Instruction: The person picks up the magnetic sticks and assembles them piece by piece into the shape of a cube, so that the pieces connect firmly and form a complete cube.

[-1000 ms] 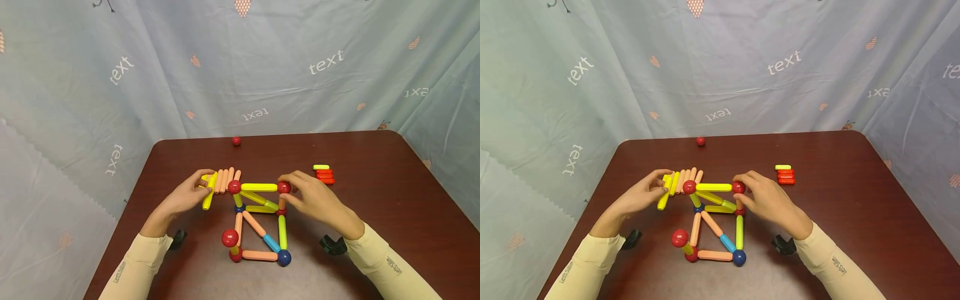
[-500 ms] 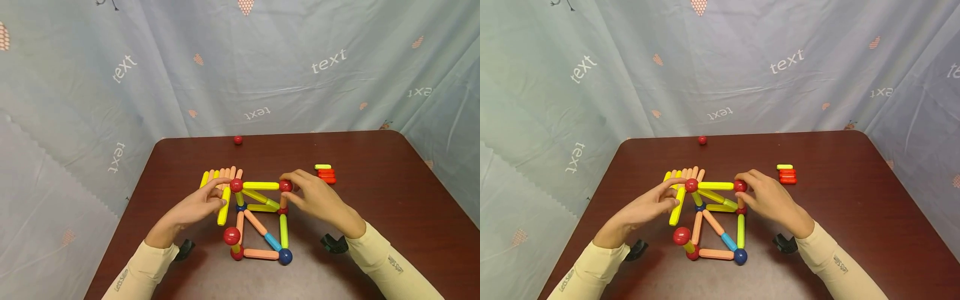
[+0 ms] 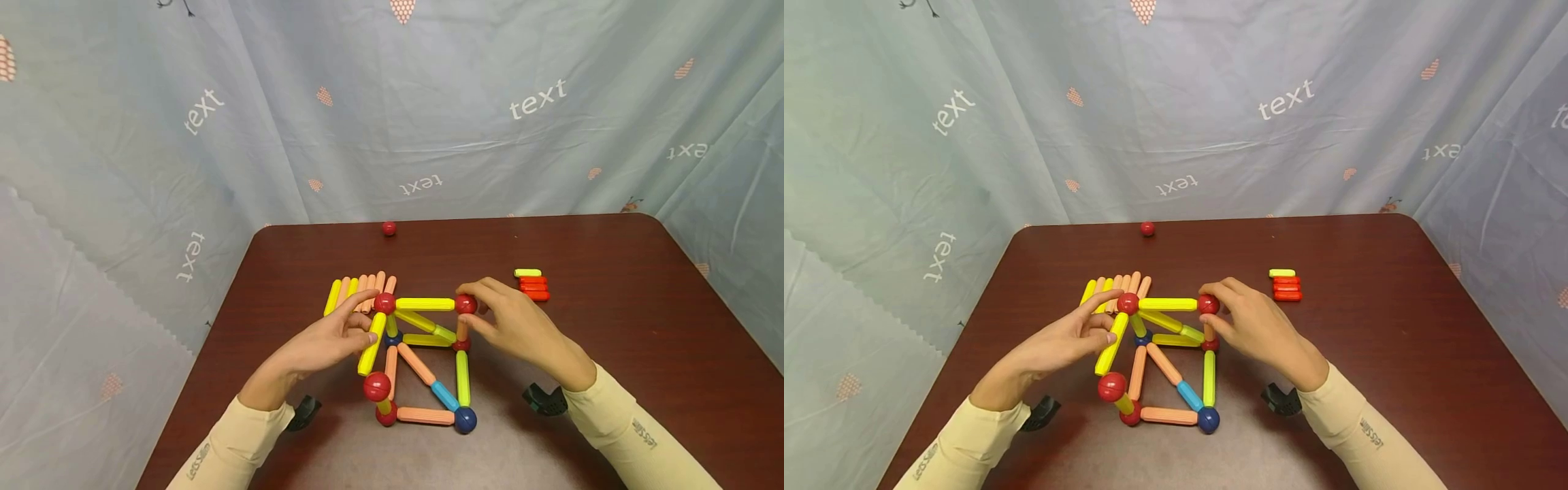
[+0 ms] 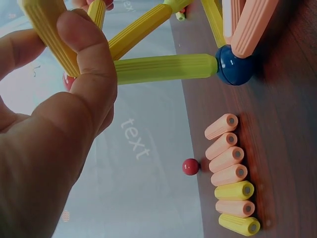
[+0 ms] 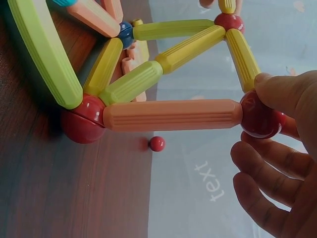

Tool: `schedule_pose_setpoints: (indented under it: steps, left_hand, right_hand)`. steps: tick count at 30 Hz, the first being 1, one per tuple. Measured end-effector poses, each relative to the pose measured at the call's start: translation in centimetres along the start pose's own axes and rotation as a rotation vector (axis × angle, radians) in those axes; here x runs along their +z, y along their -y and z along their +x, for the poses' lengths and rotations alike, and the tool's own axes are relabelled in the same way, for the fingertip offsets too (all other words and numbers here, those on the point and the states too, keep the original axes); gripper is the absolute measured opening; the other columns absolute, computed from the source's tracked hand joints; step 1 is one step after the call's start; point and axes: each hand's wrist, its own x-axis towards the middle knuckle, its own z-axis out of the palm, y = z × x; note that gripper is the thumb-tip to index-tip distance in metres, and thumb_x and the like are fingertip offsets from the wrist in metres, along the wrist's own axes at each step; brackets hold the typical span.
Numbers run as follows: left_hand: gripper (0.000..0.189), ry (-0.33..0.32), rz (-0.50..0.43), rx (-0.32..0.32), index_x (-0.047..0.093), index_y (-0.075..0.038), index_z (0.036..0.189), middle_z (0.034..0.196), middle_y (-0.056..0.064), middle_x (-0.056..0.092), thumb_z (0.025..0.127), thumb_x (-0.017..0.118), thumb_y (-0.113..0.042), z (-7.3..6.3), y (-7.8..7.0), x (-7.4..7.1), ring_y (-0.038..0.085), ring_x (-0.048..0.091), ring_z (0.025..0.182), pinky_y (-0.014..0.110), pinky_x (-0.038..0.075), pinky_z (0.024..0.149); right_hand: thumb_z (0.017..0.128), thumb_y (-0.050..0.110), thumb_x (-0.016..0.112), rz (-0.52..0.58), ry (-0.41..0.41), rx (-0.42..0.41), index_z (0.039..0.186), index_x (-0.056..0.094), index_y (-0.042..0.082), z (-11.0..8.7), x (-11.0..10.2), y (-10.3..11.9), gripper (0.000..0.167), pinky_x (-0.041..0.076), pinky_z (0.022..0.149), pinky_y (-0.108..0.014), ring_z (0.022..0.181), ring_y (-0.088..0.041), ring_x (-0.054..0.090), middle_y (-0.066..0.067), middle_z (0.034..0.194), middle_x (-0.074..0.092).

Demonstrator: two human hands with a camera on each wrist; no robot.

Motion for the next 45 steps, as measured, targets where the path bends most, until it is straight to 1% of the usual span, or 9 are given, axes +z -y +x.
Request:
schedule_pose_setpoints:
  steps: [6, 11, 16, 25, 29, 34, 39, 42, 45]
  left_hand:
    - [0.074, -0.005, -0.003, -0.021, 0.025, -0.024, 0.159, 0.114, 0.015, 0.054, 0.097, 0.065, -0.016, 0.3, -0.3, 0.2, 0.021, 0.063, 0.093, 0.033, 0.05, 0.082]
    - [0.077, -0.013, -0.032, -0.048, 0.021, -0.027, 0.161, 0.117, 0.014, 0.056, 0.098, 0.066, -0.018, 0.4, -0.8, 0.3, 0.02, 0.064, 0.089, 0.033, 0.053, 0.083]
    - [0.081, -0.011, -0.047, -0.049, 0.016, -0.022, 0.162, 0.117, 0.016, 0.058, 0.098, 0.066, -0.016, 0.5, -0.9, 0.7, 0.021, 0.067, 0.089, 0.035, 0.057, 0.085]
    - [0.074, -0.02, -0.016, 0.008, 0.019, -0.022, 0.161, 0.11, 0.015, 0.06, 0.1, 0.062, -0.016, 0.9, -0.8, 0.9, 0.022, 0.067, 0.083, 0.039, 0.057, 0.083]
    - [0.066, -0.047, 0.028, 0.031, 0.025, -0.019, 0.159, 0.106, 0.014, 0.059, 0.102, 0.06, -0.019, 1.1, -0.6, 0.9, 0.024, 0.065, 0.077, 0.042, 0.058, 0.08]
    - [0.058, -0.142, 0.186, 0.035, 0.037, -0.017, 0.154, 0.101, 0.011, 0.061, 0.103, 0.061, -0.028, 1.5, -0.8, 0.9, 0.022, 0.062, 0.076, 0.038, 0.057, 0.072]
    - [0.048, -0.271, 0.333, 0.07, 0.053, -0.017, 0.147, 0.117, 0.009, 0.06, 0.102, 0.062, -0.032, 2.0, -1.4, 0.7, 0.022, 0.059, 0.088, 0.03, 0.052, 0.069]
    - [0.044, -0.28, 0.341, 0.108, 0.057, -0.018, 0.143, 0.127, 0.008, 0.061, 0.101, 0.063, -0.03, 2.3, -1.5, 0.7, 0.023, 0.061, 0.099, 0.03, 0.055, 0.074]
    - [0.041, -0.263, 0.328, 0.111, 0.06, -0.021, 0.141, 0.123, 0.007, 0.066, 0.102, 0.062, -0.031, 2.5, -1.5, 0.7, 0.024, 0.062, 0.103, 0.03, 0.056, 0.078]
  right_hand:
    - [0.086, 0.023, 0.083, 0.0, -0.003, 0.001, 0.122, 0.067, 0.011, 0.1, 0.0, 0.0, 0.042, 0.054, 0.068, -0.028, 0.081, -0.018, 0.064, -0.002, 0.107, 0.067]
    - [0.086, 0.022, 0.083, -0.002, -0.01, 0.002, 0.122, 0.067, 0.012, 0.1, 0.0, 0.1, 0.041, 0.054, 0.068, -0.028, 0.081, -0.015, 0.062, -0.002, 0.106, 0.067]
    - [0.087, 0.022, 0.082, 0.002, 0.008, 0.009, 0.123, 0.067, 0.011, -0.1, 0.1, 0.1, 0.041, 0.054, 0.068, -0.027, 0.082, -0.016, 0.064, -0.002, 0.107, 0.067]
    - [0.086, 0.022, 0.083, 0.006, -0.006, 0.005, 0.122, 0.067, 0.013, 0.2, -0.2, -0.1, 0.041, 0.054, 0.068, -0.028, 0.082, -0.016, 0.064, -0.002, 0.106, 0.067]
    - [0.087, 0.024, 0.083, 0.011, 0.003, 0.003, 0.123, 0.067, 0.013, 0.2, 0.0, 0.0, 0.041, 0.054, 0.068, -0.028, 0.081, -0.015, 0.063, -0.002, 0.106, 0.068]
    - [0.086, 0.024, 0.083, 0.009, 0.014, 0.007, 0.123, 0.067, 0.012, 0.2, 0.0, 0.0, 0.041, 0.054, 0.068, -0.028, 0.081, -0.017, 0.064, -0.003, 0.106, 0.068]
    - [0.087, 0.023, 0.082, 0.003, 0.022, 0.015, 0.123, 0.067, 0.013, 0.4, -0.3, 0.1, 0.041, 0.054, 0.068, -0.028, 0.082, -0.016, 0.064, -0.002, 0.107, 0.068]
    - [0.087, 0.023, 0.082, 0.003, 0.034, 0.025, 0.124, 0.067, 0.013, 0.4, -0.4, 0.1, 0.04, 0.055, 0.069, -0.028, 0.083, -0.017, 0.064, -0.002, 0.108, 0.068]
    - [0.087, 0.024, 0.082, 0.004, 0.047, 0.033, 0.124, 0.067, 0.013, 0.4, -0.4, 0.2, 0.042, 0.055, 0.07, -0.029, 0.084, -0.017, 0.064, -0.002, 0.108, 0.067]
